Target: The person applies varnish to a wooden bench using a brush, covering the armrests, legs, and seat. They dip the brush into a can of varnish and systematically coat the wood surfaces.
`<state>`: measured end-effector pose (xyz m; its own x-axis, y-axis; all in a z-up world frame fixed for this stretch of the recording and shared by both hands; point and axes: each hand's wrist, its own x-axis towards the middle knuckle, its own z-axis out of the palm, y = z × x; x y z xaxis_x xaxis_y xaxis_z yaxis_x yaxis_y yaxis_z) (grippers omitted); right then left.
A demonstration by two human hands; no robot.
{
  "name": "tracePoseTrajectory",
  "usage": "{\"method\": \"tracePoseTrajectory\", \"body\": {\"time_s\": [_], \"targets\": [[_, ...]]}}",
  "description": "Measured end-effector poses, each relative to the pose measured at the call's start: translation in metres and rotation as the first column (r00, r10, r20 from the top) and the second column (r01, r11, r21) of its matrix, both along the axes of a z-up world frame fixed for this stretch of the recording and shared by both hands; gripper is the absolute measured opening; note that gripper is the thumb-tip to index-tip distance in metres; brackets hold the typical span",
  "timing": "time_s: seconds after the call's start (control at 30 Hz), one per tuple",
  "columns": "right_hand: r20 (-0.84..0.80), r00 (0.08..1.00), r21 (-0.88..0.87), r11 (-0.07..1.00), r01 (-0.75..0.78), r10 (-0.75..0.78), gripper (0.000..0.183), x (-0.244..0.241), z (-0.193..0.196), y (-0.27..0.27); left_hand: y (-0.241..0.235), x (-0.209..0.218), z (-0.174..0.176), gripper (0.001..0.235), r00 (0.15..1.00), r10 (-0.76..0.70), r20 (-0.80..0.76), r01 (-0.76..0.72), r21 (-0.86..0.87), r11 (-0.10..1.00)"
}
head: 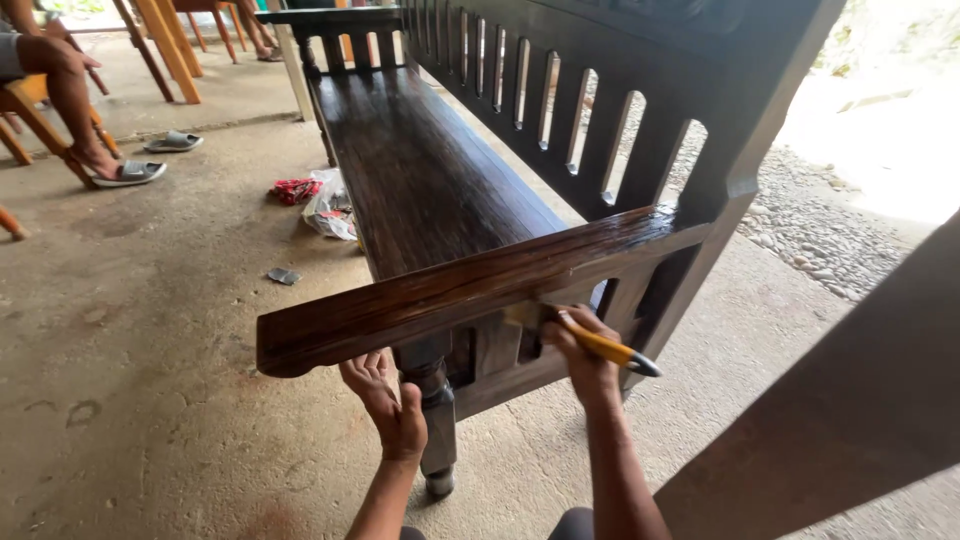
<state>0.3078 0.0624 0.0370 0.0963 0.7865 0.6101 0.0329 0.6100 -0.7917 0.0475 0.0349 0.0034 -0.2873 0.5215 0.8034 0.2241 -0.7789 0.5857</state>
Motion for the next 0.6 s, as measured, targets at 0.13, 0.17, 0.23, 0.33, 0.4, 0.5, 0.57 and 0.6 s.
{"method": "tracePoseTrajectory", "body": {"time_s": [0.13,0.17,0.23,0.33,0.4,0.5,0.57,0.6], "targets": [[-0.165,0.984,-0.042,0.997,0.058,-0.064,0.024,0.008,0.019,0.011,0.049,0.008,0.002,0.079,0.803,0.173,0.57,-0.021,-0.263,0.965],[-0.25,0.963,-0.103,0.991,0.08,-0.103,0.025,0.009,0.008,0.008,0.041,0.013,0.019,0.082,0.676,0.264,0.688,-0.047,-0.317,0.947],[-0.288,0.957,-0.096,0.995,0.0,-0.028,0.023,0.008,0.003,0.01,0.05,0.01,0.008,0.079,0.643,0.269,0.717,-0.041,-0.318,0.947],[-0.251,0.966,-0.073,0.994,-0.081,0.061,0.02,0.008,0.003,0.01,0.06,0.004,-0.013,0.077,0.612,0.301,0.732,-0.022,-0.364,0.931],[-0.173,0.982,-0.064,0.994,-0.094,0.081,0.018,0.01,0.009,0.006,0.054,0.005,-0.015,0.077,0.611,0.336,0.717,-0.013,-0.415,0.91],[-0.18,0.977,-0.103,0.986,-0.134,0.114,0.017,0.01,0.023,0.009,0.052,0.006,0.006,0.081,0.609,0.465,0.642,0.014,-0.596,0.803],[-0.134,0.982,-0.12,0.982,-0.149,0.132,0.016,0.011,0.02,0.007,0.055,0.009,0.004,0.08,0.635,0.372,0.677,0.001,-0.482,0.876],[-0.141,0.982,-0.125,0.981,-0.146,0.128,0.016,0.002,0.015,0.006,0.053,0.01,0.004,0.08,0.641,0.373,0.671,0.001,-0.486,0.874]]}}
